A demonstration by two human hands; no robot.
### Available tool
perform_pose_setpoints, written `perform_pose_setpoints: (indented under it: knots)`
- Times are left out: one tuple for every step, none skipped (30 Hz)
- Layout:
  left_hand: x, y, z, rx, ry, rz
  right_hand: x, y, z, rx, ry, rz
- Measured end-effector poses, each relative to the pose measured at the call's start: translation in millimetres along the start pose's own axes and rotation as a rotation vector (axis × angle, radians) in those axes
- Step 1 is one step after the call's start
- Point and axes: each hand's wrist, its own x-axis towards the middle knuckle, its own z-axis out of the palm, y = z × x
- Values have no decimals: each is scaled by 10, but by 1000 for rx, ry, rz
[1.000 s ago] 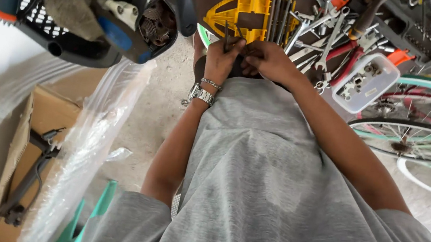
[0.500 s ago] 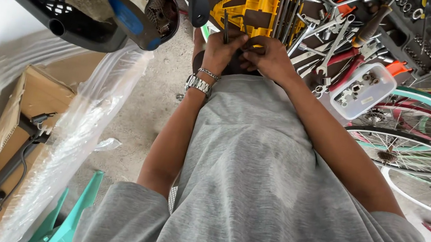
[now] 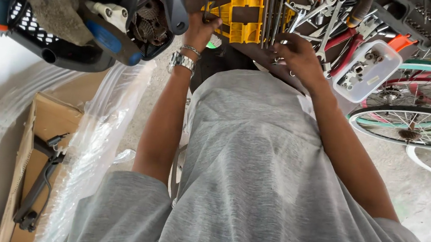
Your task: Organizing tools in a toolbox and handling bicycle components like a crankset and handlebars on a workbench
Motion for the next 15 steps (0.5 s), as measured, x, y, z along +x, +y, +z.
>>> perform_pose_setpoints:
  knots:
    - [216,-302,60,4,-7,5,21,168,-40,6,7,1]
    - [436,-605,123,-143,93,7,44,338,-79,91,63,-27]
    - [646,-908,216,-294,192,7,56,516,-131,172,119,-52]
    - [645,-925,82,-294,183,9,-9,601,-148,175,127,-48]
    - [639,-953,-79,-140,141,100,-64,680,-149,212,171,-14]
    - [635,-981,-244,13,99,191,-120,758,-146,248,216,20]
    - [578,-891,-298,18,98,189,-167,777,-148,253,213,22]
    - [522,-802,-352,103,93,109,-213,797,-147,276,232,52]
    - [451,-722,-396,186,86,28,-272,825,-144,298,251,84]
    - [455,-800,-348,191,84,24,-275,874,-114,302,249,88]
    - [496,-850,-277,101,55,37,-269,914,-109,376,266,83]
    - [536,-898,-205,11,26,50,-263,954,-107,449,282,79]
    - [471,-757,-223,12,20,52,-238,968,-113,452,287,81]
    - [405,-617,-242,65,35,109,-214,984,-119,493,287,78]
    - [342,-476,-266,119,51,166,-185,997,-125,534,285,73]
